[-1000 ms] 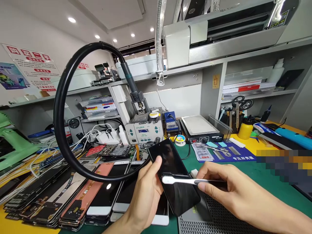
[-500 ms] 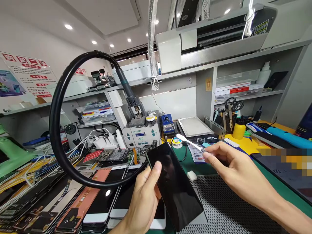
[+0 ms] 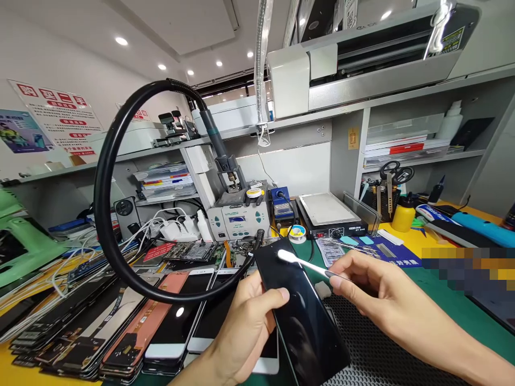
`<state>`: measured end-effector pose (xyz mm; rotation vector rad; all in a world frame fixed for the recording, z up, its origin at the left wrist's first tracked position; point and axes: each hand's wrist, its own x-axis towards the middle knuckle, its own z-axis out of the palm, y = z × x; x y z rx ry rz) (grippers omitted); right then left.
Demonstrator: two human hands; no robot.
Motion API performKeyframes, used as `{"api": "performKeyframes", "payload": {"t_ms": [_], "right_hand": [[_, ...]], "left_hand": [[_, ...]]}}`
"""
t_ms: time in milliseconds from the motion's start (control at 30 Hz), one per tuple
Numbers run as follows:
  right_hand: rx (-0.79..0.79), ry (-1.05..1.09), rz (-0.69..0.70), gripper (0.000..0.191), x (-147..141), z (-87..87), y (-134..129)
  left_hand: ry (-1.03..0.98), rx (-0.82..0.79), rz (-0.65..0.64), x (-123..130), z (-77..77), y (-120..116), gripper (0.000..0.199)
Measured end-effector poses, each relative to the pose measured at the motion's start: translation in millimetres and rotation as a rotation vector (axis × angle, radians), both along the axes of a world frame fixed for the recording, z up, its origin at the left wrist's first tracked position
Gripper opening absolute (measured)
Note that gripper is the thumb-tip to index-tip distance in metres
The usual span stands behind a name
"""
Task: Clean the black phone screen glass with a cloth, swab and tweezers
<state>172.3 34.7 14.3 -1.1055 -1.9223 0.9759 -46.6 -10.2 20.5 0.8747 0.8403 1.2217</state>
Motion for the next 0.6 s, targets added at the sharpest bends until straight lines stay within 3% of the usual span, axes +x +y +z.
{"api": "performKeyframes", "payload": {"t_ms": [300,500,600], "right_hand": [[0.074,-0.104,0.072,0.028,-5.3,2.3,-9.6],[0.134,-0.003,-0.236,0.027,5.3,-8.2,11.3],[0.143,0.060,-0.247,0.027,6.8,-8.5,10.4]], "left_hand": [[0.175,0.153,-0.030,-0.9,-8.4,-1.4,0.022],[0.168,0.156,-0.059,0.1,-7.4,-0.3,0.032],[0.181,0.184,-0.049,0.5,-5.6,0.4,0.030]]}}
